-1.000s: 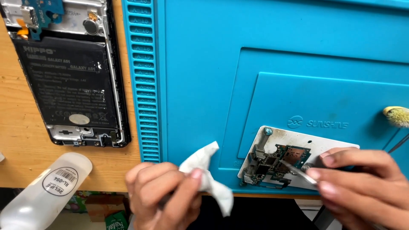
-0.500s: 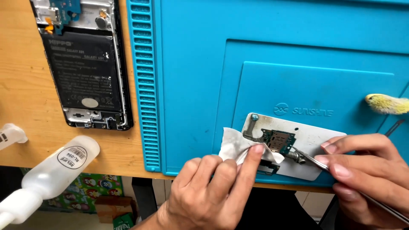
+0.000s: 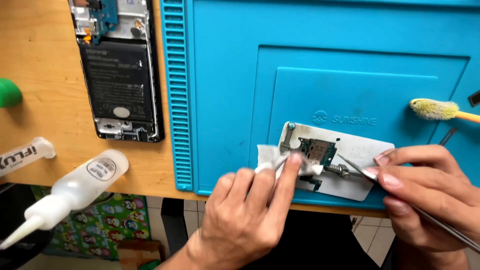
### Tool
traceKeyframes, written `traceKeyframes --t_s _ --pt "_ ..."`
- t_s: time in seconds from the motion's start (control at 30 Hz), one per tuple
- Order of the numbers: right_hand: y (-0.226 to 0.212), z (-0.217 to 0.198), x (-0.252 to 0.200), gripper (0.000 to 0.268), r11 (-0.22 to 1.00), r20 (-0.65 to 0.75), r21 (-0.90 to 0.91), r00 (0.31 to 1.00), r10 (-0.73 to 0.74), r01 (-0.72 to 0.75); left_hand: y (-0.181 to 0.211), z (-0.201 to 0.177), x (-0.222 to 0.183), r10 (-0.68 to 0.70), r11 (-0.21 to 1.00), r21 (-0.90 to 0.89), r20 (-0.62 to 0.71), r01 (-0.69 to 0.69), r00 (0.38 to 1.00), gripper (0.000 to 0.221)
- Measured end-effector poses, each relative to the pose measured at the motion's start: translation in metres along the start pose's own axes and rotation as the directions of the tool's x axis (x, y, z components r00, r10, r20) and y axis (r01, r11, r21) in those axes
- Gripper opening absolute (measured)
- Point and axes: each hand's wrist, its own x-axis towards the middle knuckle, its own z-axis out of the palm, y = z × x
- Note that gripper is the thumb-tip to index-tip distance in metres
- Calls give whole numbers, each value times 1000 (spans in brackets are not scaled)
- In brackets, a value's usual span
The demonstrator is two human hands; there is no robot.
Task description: A technician repairs a mobile phone motherboard by using a heat gun and tweezers to work on components, then cleans the board with flux and a toothbrush.
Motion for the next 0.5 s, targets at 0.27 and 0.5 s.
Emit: traceKeyframes --t_s 0.27,0.5 --pt "2 5 -4 19 1000 -85 11 996 -15 16 5 -4 3 -3 999 38 1 3 1000 22" --pt "3 9 -4 21 1000 -156 0 987 -20 20 6 -5 8 3 993 116 -13 -2 1000 26"
